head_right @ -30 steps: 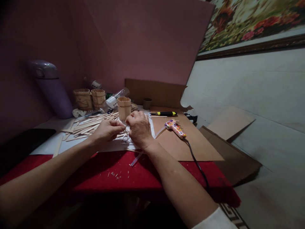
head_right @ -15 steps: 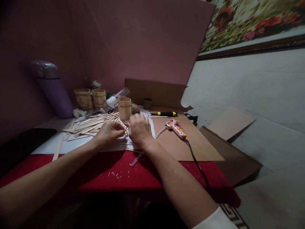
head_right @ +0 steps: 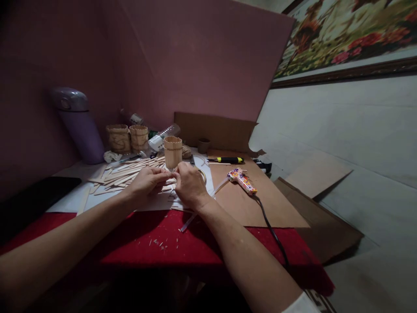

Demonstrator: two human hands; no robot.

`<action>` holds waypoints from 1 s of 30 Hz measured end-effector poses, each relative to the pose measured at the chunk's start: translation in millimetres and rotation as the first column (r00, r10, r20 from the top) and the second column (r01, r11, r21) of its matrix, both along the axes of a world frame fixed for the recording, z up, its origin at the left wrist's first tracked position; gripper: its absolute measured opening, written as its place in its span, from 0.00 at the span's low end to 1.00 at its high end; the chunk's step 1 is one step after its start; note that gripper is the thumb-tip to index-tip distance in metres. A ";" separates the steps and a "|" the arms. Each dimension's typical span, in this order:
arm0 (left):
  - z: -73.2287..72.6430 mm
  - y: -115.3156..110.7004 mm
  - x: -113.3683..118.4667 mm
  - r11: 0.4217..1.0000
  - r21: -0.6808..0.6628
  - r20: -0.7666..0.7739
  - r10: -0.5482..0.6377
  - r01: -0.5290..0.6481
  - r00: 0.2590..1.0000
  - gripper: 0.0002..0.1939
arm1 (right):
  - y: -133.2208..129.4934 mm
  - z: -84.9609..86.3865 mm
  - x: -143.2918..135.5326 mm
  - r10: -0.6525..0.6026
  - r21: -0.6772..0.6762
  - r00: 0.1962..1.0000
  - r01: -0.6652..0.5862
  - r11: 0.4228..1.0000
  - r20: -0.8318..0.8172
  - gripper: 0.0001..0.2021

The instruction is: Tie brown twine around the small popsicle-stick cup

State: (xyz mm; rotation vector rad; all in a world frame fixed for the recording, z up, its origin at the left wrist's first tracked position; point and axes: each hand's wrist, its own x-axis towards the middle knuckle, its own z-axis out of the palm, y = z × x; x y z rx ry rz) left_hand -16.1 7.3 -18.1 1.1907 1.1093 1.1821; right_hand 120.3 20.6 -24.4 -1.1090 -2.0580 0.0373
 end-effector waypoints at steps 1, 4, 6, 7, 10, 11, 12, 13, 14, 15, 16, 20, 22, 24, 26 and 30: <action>-0.3 0.4 -0.4 1.000 -0.009 0.036 -0.016 0.016 0.999 0.12 | 0.7 0.4 0.1 -0.004 -0.027 1.000 0.004 1.000 -0.011 0.06; -2.9 2.8 -2.2 0.999 0.007 0.102 -0.054 0.054 0.993 0.11 | 3.0 1.7 0.1 -0.031 -0.193 0.993 0.007 0.981 -0.117 0.08; -4.6 4.3 -3.4 0.997 0.026 0.121 -0.073 0.070 0.990 0.11 | 4.4 2.0 -0.3 -0.042 -0.350 0.972 -0.042 0.936 -0.230 0.08; -5.1 4.8 -3.8 0.997 0.031 0.129 -0.079 0.075 0.989 0.11 | 5.0 2.0 -0.5 -0.045 -0.413 0.958 -0.079 0.907 -0.282 0.08; -5.3 5.0 -4.8 0.996 0.030 0.150 -0.087 0.083 0.985 0.13 | 6.2 1.3 -1.1 -0.055 -0.489 0.931 -0.138 0.861 -0.361 0.08; -5.1 4.7 -4.9 0.996 0.032 0.154 -0.088 0.084 0.984 0.13 | 6.5 1.0 -1.1 -0.058 -0.485 0.931 -0.134 0.864 -0.360 0.08; -4.8 4.3 -5.0 0.995 0.035 0.155 -0.093 0.089 0.984 0.13 | 6.8 0.7 -1.0 -0.060 -0.472 0.935 -0.120 0.874 -0.348 0.08; -4.5 3.9 -5.0 0.995 0.039 0.154 -0.096 0.091 0.983 0.13 | 7.2 0.5 -0.9 -0.065 -0.454 0.942 -0.098 0.886 -0.329 0.08; -4.2 3.5 -4.9 0.995 0.042 0.151 -0.097 0.092 0.984 0.13 | 7.6 0.3 -0.7 -0.070 -0.432 0.950 -0.072 0.899 -0.304 0.09; -3.9 3.1 -4.7 0.995 0.042 0.147 -0.095 0.090 0.985 0.13 | 7.9 0.0 -0.4 -0.074 -0.405 0.958 -0.046 0.913 -0.276 0.09; -3.7 2.8 -4.4 0.996 0.038 0.142 -0.090 0.086 0.986 0.14 | 8.2 -0.2 -0.1 -0.077 -0.376 0.966 -0.021 0.926 -0.245 0.08; -3.2 3.1 -2.8 0.997 0.019 0.117 -0.072 0.071 0.990 0.14 | 8.4 -1.0 1.7 -0.126 -0.288 0.983 0.083 0.954 -0.133 0.08; -3.2 4.3 -2.4 0.998 0.013 0.118 -0.065 0.064 0.991 0.14 | 8.3 -0.8 3.1 -0.160 -0.256 0.984 0.136 0.957 -0.076 0.09; -3.3 5.7 -2.4 0.999 0.007 0.138 -0.040 0.039 0.990 0.14 | 8.0 0.2 4.3 -0.173 -0.175 0.984 0.165 0.971 -0.031 0.10; -3.2 6.7 -2.7 1.000 0.009 0.169 -0.010 0.009 0.986 0.14 | 6.8 2.1 4.9 -0.155 -0.063 0.987 0.151 0.986 -0.050 0.10; -1.9 6.2 -3.2 1.000 0.021 0.200 0.009 -0.014 0.980 0.14 | 2.7 4.7 2.4 -0.025 -0.004 0.974 0.024 1.000 -0.225 0.10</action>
